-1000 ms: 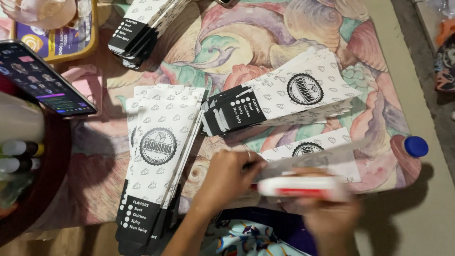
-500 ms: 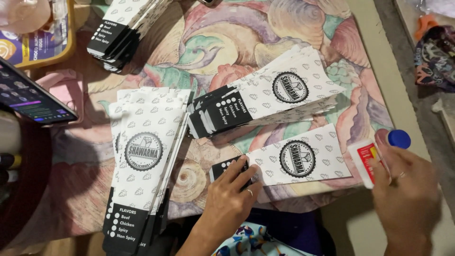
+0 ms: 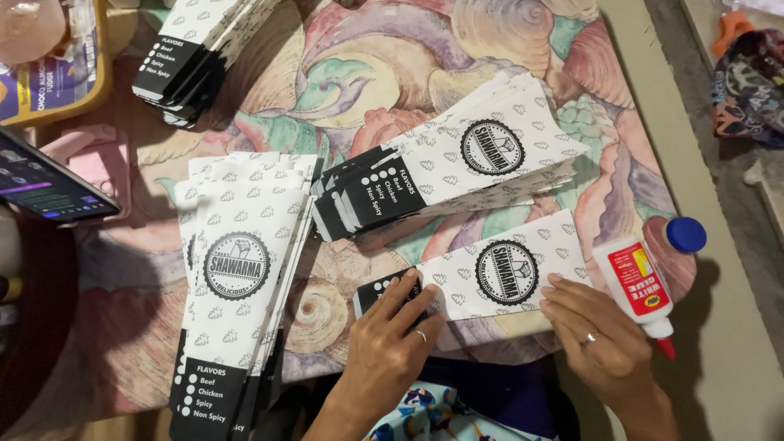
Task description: The person applies glue from a bottle to the edges of paper food containers and presses the edges together by hand.
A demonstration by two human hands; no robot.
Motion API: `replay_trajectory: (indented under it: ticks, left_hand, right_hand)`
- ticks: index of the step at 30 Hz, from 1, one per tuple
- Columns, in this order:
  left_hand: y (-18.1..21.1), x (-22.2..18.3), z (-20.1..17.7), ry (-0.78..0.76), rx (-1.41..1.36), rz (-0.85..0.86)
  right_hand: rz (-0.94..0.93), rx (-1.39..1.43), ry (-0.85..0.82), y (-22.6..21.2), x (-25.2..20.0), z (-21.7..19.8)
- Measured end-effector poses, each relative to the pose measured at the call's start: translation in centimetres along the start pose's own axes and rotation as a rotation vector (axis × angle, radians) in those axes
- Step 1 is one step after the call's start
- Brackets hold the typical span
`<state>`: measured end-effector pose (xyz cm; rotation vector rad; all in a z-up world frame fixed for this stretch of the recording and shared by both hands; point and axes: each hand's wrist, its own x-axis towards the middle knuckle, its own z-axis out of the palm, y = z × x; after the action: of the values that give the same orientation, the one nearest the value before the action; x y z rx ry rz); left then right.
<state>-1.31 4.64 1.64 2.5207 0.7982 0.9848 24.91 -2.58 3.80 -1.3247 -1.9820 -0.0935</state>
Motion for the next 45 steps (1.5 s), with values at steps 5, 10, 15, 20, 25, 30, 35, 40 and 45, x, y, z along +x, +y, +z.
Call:
replay_trajectory:
  ticks: [5,10,15,20,25,30,35,40,45]
  left_hand:
    - [0.1,-0.3,0.1,0.024,-0.042,-0.014]
    - [0.2,-1.7,-0.4,-0.149,-0.040,-0.039]
    - [-0.2,-2.6,-0.8,-0.296,0.007,-0.015]
    - [-1.6,-4.5,-2.7,-0.347,0.059,0.033]
    - [-1.9,-7.4,-4.2,-0.140,0.160,-0.030]
    - [0.9,-5.5,-2.1,0.208,0.307,-0.156]
    - [4.0,-2.6,0.9,0.043,0.087,-0.054]
    - [2.3,-4.4,3.0,-0.085,0.174,-0.029]
    - [1.8,-5.0,2.9,-0.141,0.233,-0.016]
  right_hand:
    - [0.002,-0.016,0.031,0.0,0.0,0.3]
    - [0.072,-0.079,-0.001,-1.3,0.6,0.3]
    - [-0.059,-0.234,-0.144,-3.9,-1.6,4.1]
    - [0.053,-0.193,-0.283,-3.6,-3.4,3.7]
    - [0.150,-0.311,-0.112,-1.9,-4.4,1.0]
    - [0.173,-0.322,-0.058,-1.8,-4.9,1.4]
    - [0.109,-0.232,-0.021,-2.3,-4.6,2.3]
    - [0.087,-0.282,-0.087,-5.1,-3.8,4.7]
    - [0.149,-0.319,-0.195,-3.3,-6.3,3.4]
